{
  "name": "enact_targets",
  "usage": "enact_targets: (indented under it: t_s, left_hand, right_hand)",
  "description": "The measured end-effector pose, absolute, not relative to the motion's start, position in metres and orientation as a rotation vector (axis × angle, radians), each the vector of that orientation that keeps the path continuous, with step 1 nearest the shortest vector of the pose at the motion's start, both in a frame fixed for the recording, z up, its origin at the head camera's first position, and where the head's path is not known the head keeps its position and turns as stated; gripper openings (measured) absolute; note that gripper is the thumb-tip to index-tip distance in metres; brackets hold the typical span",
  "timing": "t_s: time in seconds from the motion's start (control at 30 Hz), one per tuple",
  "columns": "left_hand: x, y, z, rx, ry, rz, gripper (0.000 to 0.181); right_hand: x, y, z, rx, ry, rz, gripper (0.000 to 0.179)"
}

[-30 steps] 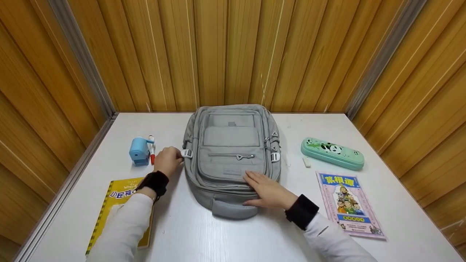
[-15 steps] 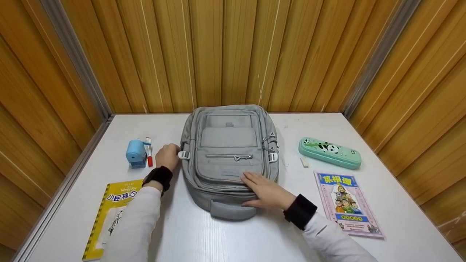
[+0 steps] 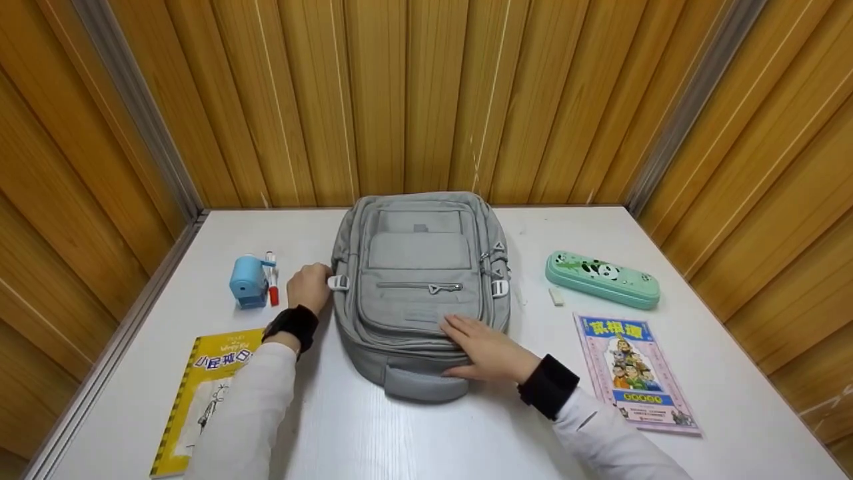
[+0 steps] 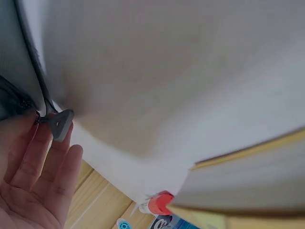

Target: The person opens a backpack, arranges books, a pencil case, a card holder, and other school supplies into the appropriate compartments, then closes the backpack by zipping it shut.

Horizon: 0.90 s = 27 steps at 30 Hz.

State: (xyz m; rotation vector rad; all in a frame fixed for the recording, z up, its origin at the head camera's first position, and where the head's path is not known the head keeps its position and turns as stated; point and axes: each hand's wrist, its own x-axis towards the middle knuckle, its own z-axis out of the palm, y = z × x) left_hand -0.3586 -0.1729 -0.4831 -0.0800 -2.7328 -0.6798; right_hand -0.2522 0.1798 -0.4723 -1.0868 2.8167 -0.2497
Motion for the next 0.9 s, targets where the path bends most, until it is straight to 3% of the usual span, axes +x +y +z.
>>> enact_targets:
  t_s: [0.23,0.53,0.77,0.9]
  left_hand:
    - [-0.346,-0.176,-0.476,-0.118,-2.774,-0.713,0.014]
    - [-0.314,-0.172,-0.458,-0.178,-2.771,-0.793,0.037]
    - [-0.278,-0.151,-0.457,-0.497,-2.744,-0.709,0.041]
    - [-0.259,-0.141,-0.458,-0.669,-2.841,-0.719,0.057]
  right_hand:
    - [-0.253,0.181,-0.473,-1.083,2.81,-0.292,0.09]
    - [-0.256,0.181,-0.471,-1.052,2.804,-0.355,0.092]
    - [-0.257,0.181,-0.471,-0.962,2.777,-0.418,0.09]
    - [-0.257,0.181,-0.469,-0.921,2.753,-0.451,0.084]
